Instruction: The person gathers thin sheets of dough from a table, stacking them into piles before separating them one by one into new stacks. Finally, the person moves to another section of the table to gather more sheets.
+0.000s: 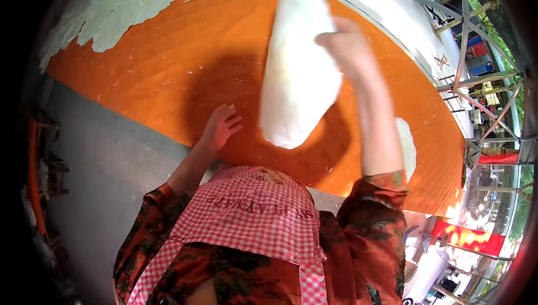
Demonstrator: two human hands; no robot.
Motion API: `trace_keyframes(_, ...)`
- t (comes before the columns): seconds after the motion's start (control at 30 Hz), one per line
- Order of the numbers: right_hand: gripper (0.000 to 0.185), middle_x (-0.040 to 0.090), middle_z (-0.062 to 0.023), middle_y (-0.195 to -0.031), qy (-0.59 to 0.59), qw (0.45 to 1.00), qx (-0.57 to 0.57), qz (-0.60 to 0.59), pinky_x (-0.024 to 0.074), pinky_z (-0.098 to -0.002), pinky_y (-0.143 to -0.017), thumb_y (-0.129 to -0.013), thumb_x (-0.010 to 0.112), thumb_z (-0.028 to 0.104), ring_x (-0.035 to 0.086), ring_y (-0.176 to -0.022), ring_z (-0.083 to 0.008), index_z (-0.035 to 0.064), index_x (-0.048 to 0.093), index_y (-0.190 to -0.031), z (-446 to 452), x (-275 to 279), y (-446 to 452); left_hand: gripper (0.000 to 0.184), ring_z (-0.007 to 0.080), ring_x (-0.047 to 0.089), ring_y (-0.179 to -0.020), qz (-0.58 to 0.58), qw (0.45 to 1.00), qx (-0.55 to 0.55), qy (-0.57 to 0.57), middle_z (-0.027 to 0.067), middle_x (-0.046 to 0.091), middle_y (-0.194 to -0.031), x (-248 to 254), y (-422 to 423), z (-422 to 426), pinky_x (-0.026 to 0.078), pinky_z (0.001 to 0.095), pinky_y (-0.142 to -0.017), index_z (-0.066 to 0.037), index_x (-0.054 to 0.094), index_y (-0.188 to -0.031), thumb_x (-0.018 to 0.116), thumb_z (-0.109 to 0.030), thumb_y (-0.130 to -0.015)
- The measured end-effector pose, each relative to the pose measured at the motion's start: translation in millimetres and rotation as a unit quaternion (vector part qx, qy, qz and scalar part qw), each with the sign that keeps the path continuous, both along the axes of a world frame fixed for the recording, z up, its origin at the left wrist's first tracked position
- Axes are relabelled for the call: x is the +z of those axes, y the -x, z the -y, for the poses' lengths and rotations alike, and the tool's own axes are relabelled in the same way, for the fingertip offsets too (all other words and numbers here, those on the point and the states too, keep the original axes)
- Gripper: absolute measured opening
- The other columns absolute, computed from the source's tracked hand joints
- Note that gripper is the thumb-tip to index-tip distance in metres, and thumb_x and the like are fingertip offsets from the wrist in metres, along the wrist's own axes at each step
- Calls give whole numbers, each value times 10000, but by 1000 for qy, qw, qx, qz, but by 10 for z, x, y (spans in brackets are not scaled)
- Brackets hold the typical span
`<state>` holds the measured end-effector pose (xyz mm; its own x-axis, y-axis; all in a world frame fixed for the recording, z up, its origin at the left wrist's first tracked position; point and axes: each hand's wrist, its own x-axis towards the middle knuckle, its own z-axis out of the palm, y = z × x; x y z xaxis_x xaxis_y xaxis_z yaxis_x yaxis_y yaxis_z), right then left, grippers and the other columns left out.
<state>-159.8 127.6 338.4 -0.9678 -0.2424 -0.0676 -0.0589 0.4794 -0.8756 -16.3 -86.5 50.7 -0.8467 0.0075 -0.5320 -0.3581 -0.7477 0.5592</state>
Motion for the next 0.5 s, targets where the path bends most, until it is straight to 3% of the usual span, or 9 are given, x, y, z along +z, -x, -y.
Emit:
trace_keyframes(0.07, 369, 649, -179, -1010, 122, 992, -29, 16, 548, -356, -804, -764, 550, -27, 663, -860, -252, -85, 552, -1129, -275, 169, -34, 519, 249, 457, -1197, -58, 994, 3, -98, 81, 505, -1232, 130, 48, 18, 385, 417, -984, -42, 382, -1324, 575, -252, -890)
trace_keyframes(0.13, 362, 644, -190, -1007, 181, 980, -40, 77, 544, -365, -805, -767, 565, -24, 667, -845, -246, -89, 543, -1123, -766, -187, 213, 584, 283, 434, -1225, -152, 965, 3, -213, 93, 477, -1319, 484, 133, 23, 346, 436, -1025, -16, 322, -1379, 568, -212, -887)
trace_keyframes(0.17, 365, 644, -183, -1010, 198, 973, -52, 103, 550, -355, -795, -775, 583, -3, 668, -840, -248, -84, 539, -1128, -1003, -493, 308, 555, 317, 437, -1239, -142, 964, 6, -227, 123, 473, -1332, 465, 176, 45, 369, 452, -1024, 1, 340, -1362, 563, -175, -885)
trace_keyframes(0.27, 344, 660, -145, -981, 235, 945, -83, 211, 571, -331, -746, -807, 632, 92, 671, -815, -230, -43, 559, -1115, -1406, -1499, 288, 495, 296, 523, -1135, -88, 991, -35, -94, 143, 525, -1257, 111, 341, 20, 435, 411, -960, 13, 403, -1317, 549, -108, -859)
trace_keyframes(0.33, 321, 670, -108, -955, 298, 867, -143, 372, 571, -331, -713, -827, 643, 171, 668, -785, -197, -3, 582, -1090, -1666, -2428, 126, 455, 283, 547, -1079, -43, 998, -40, -22, 156, 549, -1198, -375, 330, -40, 459, 397, -916, 31, 451, -1263, 538, -57, -825)
trace_keyframes(0.37, 308, 672, -98, -943, 278, 871, -175, 365, 565, -322, -679, -838, 637, 198, 666, -770, -182, 10, 589, -1077, -1683, -2761, -56, 438, 277, 559, -1051, -20, 999, -45, 15, 163, 561, -1169, -522, 327, -68, 471, 390, -894, 41, 475, -1235, 533, -31, -807)
trace_keyframes(0.47, 265, 673, -70, -887, 291, 863, -239, 338, 561, -304, -629, -855, 629, 234, 657, -738, -158, 39, 598, -1031, -1556, -2998, -260, 265, 239, 609, -902, -2, 996, -6, 90, 134, 618, -1015, -613, 351, -140, 505, 348, -788, 53, 555, -1052, 505, 3, -797)
trace_keyframes(0.5, 249, 673, -60, -865, 308, 854, -259, 331, 562, -299, -621, -858, 628, 239, 654, -730, -153, 47, 600, -1015, -1555, -3006, -363, 176, 227, 607, -819, 30, 992, -75, 95, 107, 617, -916, -930, 392, 4, 506, 348, -720, 34, 571, -947, 498, 22, -786)
